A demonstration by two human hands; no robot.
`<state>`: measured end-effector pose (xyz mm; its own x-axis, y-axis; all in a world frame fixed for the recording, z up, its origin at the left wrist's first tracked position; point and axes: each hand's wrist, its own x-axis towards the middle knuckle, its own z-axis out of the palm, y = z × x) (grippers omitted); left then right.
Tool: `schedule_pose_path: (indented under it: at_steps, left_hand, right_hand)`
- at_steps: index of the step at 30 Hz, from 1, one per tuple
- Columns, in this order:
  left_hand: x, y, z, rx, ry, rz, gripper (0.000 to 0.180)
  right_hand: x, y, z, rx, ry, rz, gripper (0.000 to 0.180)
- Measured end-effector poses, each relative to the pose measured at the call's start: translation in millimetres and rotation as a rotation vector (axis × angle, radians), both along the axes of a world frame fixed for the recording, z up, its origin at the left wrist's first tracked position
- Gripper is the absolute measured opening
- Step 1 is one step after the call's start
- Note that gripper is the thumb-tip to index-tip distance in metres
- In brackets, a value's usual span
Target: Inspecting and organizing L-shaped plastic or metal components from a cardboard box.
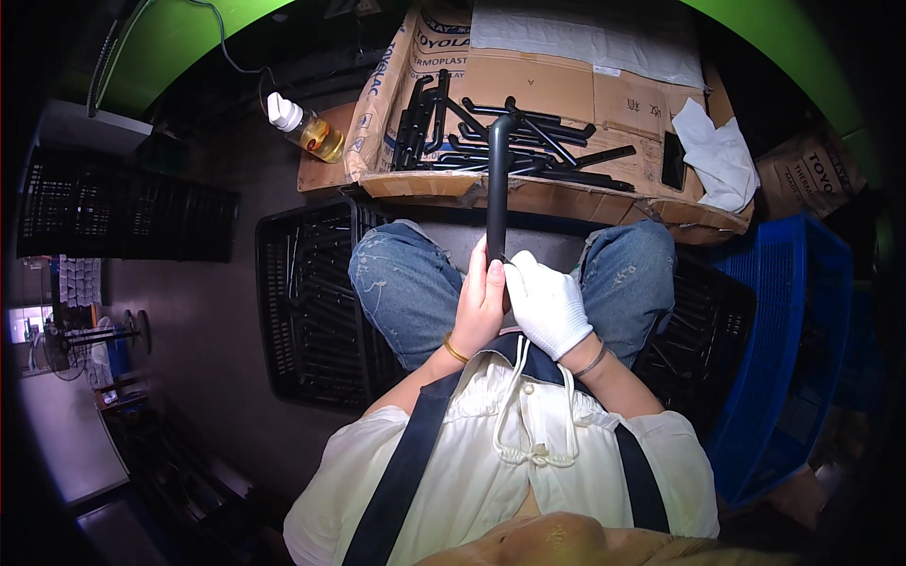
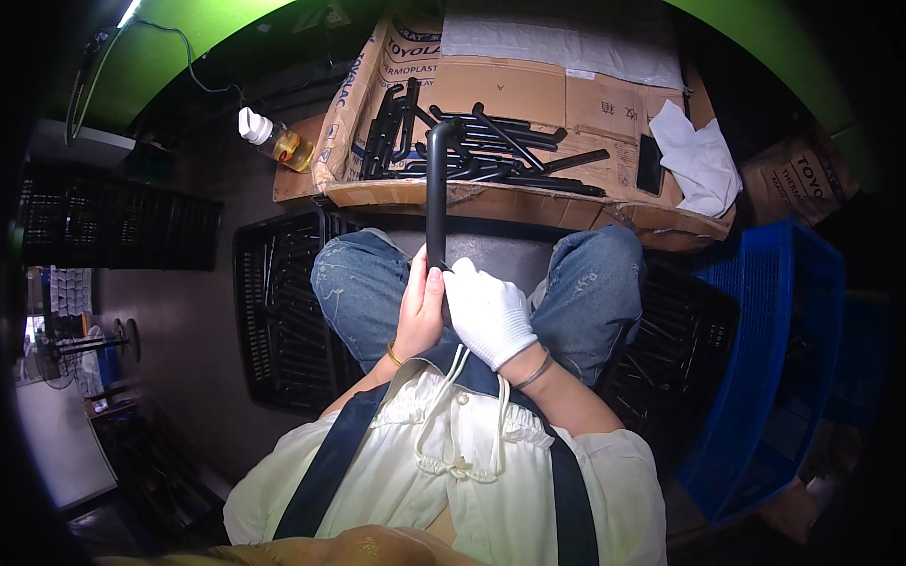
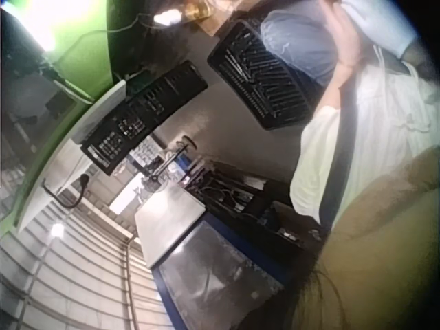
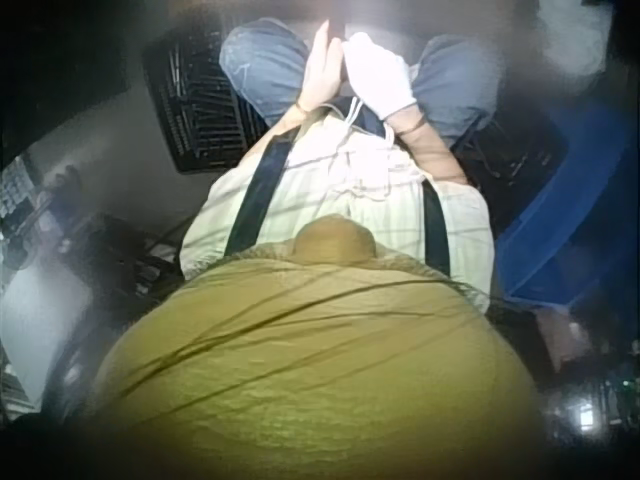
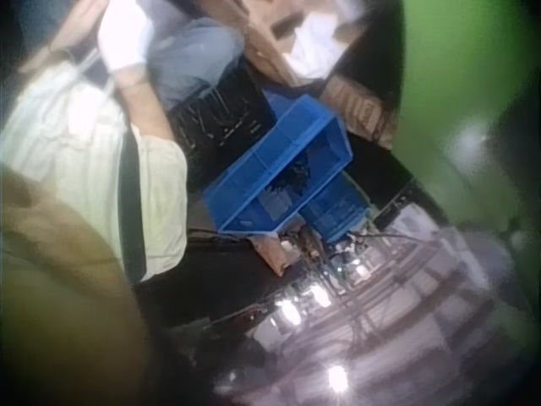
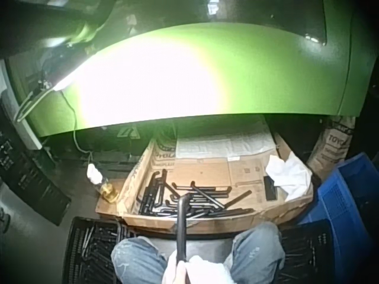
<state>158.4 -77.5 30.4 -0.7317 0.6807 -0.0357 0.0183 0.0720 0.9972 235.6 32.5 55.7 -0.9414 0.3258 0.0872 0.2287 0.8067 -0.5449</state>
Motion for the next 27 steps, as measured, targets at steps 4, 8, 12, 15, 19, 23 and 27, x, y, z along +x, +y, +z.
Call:
schedule_pose_path:
  at_steps: [4, 8, 12, 15, 19, 23, 27]
  left_hand:
    - [1, 0, -1, -0.006, 0.025, 0.006, 0.045]
    - [1, 0, -8, 0.005, 0.075, 0.031, 0.045]
    - [5, -1, -3, 0.189, -0.337, -0.034, 0.041]
    - [6, 1, 11, 0.192, -0.645, -0.011, 0.038]
    - [-4, -4, 22, 0.162, -0.706, -0.067, 0.039]
    - [-14, -17, 23, 0.154, -0.790, -0.209, 0.039]
    - [-23, -38, 7, 0.066, -1.005, -0.506, 0.042]
  right_hand:
    - [0, -3, -7, 0.047, -0.007, -0.022, 0.022]
    - [-2, -8, 0, -0.015, -0.015, -0.107, 0.021]
    - [-1, -4, 0, 0.131, 0.212, -0.045, 0.016]
    - [-5, 7, 5, -0.184, 0.332, -0.320, 0.011]
    - [-10, 33, 12, -0.342, 0.361, -0.438, 0.018]
    - [-24, 64, 9, -0.422, 0.562, -0.444, 0.036]
    - [-16, 87, 28, -0.850, 0.477, -0.427, 0.022]
